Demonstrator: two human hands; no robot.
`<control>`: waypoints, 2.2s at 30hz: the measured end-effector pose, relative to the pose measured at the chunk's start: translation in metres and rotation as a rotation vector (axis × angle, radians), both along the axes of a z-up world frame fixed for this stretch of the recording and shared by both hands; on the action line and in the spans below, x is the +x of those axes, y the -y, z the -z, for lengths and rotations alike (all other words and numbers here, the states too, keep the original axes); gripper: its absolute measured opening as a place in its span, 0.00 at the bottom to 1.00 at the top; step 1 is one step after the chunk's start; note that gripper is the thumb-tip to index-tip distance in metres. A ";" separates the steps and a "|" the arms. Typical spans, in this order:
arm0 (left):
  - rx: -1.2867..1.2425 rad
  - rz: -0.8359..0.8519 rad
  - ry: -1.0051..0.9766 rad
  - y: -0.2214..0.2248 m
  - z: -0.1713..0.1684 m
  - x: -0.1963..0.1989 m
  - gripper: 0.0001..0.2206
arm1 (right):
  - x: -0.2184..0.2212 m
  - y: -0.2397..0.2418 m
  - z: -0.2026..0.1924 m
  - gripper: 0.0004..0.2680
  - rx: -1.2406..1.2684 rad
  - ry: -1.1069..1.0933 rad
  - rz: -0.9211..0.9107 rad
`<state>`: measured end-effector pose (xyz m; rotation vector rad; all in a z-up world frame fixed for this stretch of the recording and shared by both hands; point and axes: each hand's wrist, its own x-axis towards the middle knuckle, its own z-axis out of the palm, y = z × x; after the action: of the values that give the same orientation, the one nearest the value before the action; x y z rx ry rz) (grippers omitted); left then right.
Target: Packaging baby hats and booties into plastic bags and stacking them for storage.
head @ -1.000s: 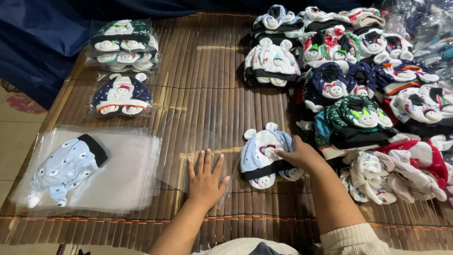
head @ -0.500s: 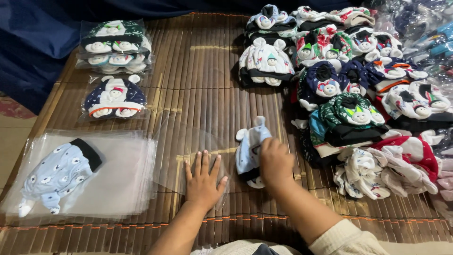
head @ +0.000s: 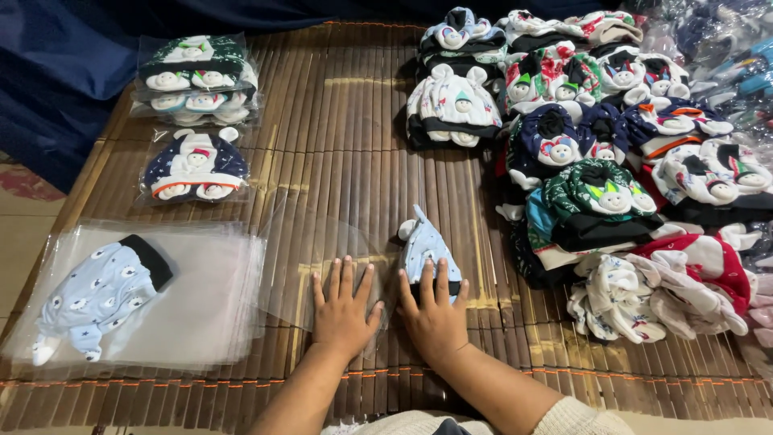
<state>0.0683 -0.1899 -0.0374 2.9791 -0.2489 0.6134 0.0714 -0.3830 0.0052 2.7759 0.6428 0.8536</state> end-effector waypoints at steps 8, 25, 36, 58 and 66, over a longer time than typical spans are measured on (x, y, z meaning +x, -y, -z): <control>-0.010 0.001 -0.007 0.001 -0.003 0.000 0.36 | 0.010 0.031 0.020 0.23 0.008 -0.115 -0.129; 0.037 0.084 -0.026 0.029 -0.018 -0.009 0.39 | 0.020 0.064 -0.008 0.15 0.314 -0.147 -0.293; -0.043 0.160 0.060 0.036 -0.009 0.005 0.20 | 0.021 0.104 -0.044 0.31 0.906 -0.598 -0.178; -0.658 0.127 -0.333 0.014 -0.055 0.024 0.06 | 0.000 0.157 -0.080 0.15 1.067 -0.975 -0.432; -0.626 0.313 -0.173 0.017 -0.057 0.019 0.03 | 0.001 0.131 -0.082 0.17 0.995 -1.059 -0.477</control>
<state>0.0869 -0.2067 0.0192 2.3089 -0.4095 0.3150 0.0725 -0.5140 0.0876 3.9810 1.3321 -0.6204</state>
